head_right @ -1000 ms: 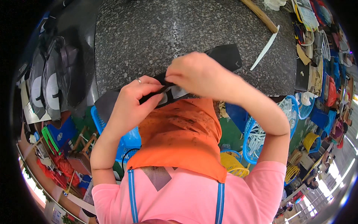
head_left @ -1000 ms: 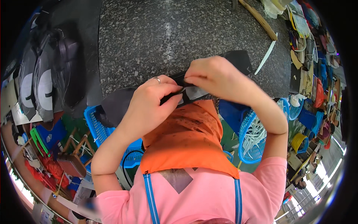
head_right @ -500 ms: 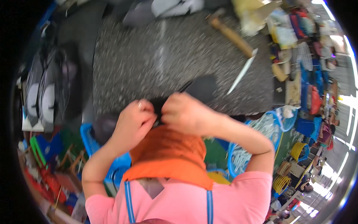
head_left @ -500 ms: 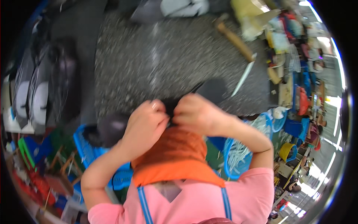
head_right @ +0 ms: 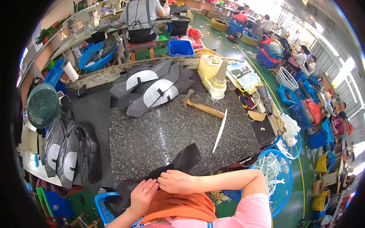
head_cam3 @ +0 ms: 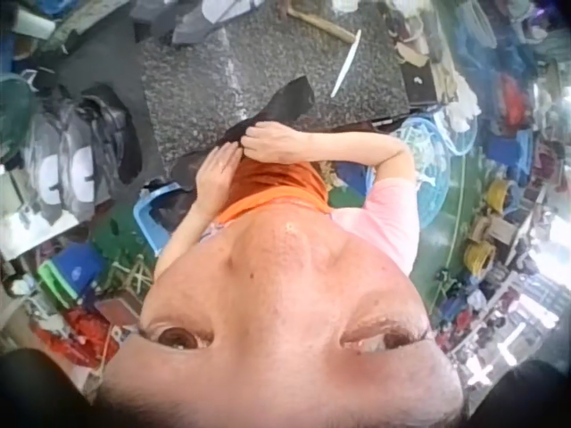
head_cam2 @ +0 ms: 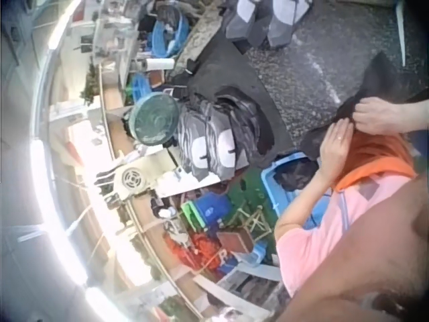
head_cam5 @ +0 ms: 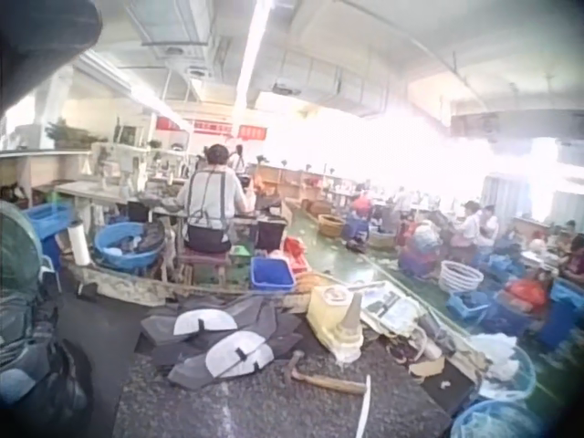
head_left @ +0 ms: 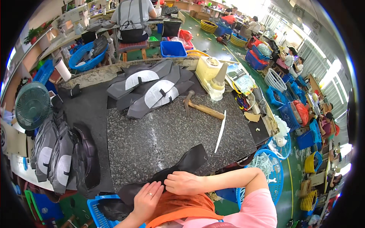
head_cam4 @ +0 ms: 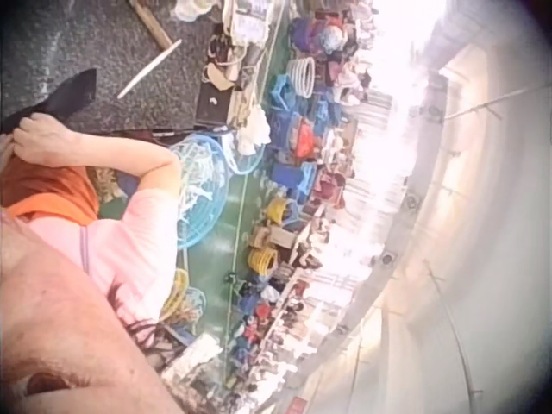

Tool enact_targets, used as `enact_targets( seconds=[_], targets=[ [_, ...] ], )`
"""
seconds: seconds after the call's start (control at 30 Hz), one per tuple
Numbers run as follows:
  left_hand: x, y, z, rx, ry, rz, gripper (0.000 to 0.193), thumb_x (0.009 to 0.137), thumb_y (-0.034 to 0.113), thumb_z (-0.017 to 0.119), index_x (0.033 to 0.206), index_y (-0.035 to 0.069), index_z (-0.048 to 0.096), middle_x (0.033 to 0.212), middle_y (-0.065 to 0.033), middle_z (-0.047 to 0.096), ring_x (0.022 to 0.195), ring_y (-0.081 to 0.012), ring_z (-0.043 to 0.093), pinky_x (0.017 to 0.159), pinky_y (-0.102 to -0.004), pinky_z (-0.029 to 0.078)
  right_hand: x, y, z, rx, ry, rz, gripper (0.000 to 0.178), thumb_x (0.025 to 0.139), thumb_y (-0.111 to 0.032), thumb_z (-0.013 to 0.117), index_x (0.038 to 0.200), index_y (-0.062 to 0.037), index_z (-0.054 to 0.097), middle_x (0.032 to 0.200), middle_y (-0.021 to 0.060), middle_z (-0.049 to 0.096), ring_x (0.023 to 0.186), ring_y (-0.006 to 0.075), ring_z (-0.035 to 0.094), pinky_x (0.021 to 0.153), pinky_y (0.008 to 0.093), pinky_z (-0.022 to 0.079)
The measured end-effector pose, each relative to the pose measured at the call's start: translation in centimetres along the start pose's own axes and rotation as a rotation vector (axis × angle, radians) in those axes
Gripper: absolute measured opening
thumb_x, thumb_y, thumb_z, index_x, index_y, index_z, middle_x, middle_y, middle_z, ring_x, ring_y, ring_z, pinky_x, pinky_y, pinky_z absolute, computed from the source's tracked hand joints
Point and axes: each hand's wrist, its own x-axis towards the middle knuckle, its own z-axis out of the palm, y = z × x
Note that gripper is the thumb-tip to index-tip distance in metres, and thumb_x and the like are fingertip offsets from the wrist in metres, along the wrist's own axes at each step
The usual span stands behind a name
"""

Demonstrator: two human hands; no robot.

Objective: The person hammers the edges of leather shoe parts and applies white adhesive strips to them on a granite work surface.

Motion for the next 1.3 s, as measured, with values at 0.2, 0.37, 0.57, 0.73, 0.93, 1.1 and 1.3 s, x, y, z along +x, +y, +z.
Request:
enact_targets(
  seconds=[0.2,0.37,0.57,0.73,0.93,1.1,1.3],
  targets=[
    [-0.9,-1.3,-4.2,0.118,-0.059,-0.013,0.031,0.082,0.010,0.060,0.110,0.008,0.072,0.116,-0.0092,0.071,0.110,-0.0277,0.066,0.100,-0.0493,0.047,1.2,-0.3,-0.7,0.218,-0.087,0.143,0.013,0.077,-0.015,0.062,0.081,-0.0035,0.057,0.089,0.0111,0.056,0.088,0.0284,0.059,0.071,0.0375,0.052],
    [5.5,-0.8,-5.6,-0.533,0.626,-0.413,0.093,0.080,-0.006,0.068,0.156,0.002,0.015,0.162,-0.0172,0.018,0.149,-0.0334,0.022,0.121,-0.0453,0.018,3.2,2.3,-4.9,0.809,0.371,0.505,0.015,0.085,-0.014,0.073,0.091,-0.0017,0.067,0.082,0.0103,0.064,0.075,0.0205,0.065,0.067,0.0351,0.051],
    [7.6,-0.2,-4.1,-1.944,0.232,-0.761,0.037,0.089,0.002,0.070,0.125,0.004,0.060,0.119,-0.0062,0.067,0.110,-0.0147,0.062,0.099,-0.0328,0.048,3.8,3.2,-5.4,2.053,0.420,0.757,0.019,0.094,-0.014,0.067,0.108,0.0000,0.067,0.101,0.0047,0.070,0.093,0.0114,0.067,0.084,0.0279,0.054],
    [7.5,0.2,-4.7,-1.906,0.318,-0.826,0.035,0.090,0.004,0.070,0.123,0.003,0.060,0.118,-0.0072,0.067,0.108,-0.0153,0.064,0.098,-0.0333,0.050,4.1,2.6,-3.2,2.149,0.461,0.751,0.019,0.094,-0.014,0.068,0.107,-0.0007,0.066,0.101,0.0043,0.070,0.093,0.0108,0.066,0.084,0.0280,0.054],
    [7.1,-0.3,-4.5,-1.624,0.428,-0.833,0.035,0.086,-0.002,0.071,0.119,0.001,0.059,0.115,-0.0080,0.068,0.104,-0.0153,0.065,0.095,-0.0316,0.051,4.7,1.6,-2.0,1.757,0.518,0.830,0.015,0.093,-0.014,0.071,0.098,-0.0011,0.068,0.093,0.0005,0.069,0.087,0.0056,0.060,0.078,0.0236,0.050],
    [6.6,-0.1,-4.1,-1.801,0.442,-0.856,0.037,0.084,-0.006,0.071,0.118,0.002,0.059,0.113,-0.0074,0.068,0.103,-0.0149,0.065,0.093,-0.0306,0.052,3.8,2.0,-1.3,1.723,0.471,0.800,0.016,0.090,-0.016,0.074,0.086,-0.0035,0.066,0.082,-0.0020,0.066,0.077,0.0043,0.059,0.069,0.0221,0.048],
    [7.1,-2.9,-7.9,-0.821,0.168,-0.609,0.067,0.076,0.000,0.079,0.134,0.000,0.046,0.125,-0.0107,0.058,0.115,-0.0178,0.057,0.100,-0.0317,0.046,0.9,1.5,-2.7,1.327,0.287,0.876,0.017,0.084,-0.009,0.076,0.099,-0.0022,0.070,0.081,0.0009,0.069,0.068,0.0070,0.061,0.062,0.0232,0.051]
  ],
)
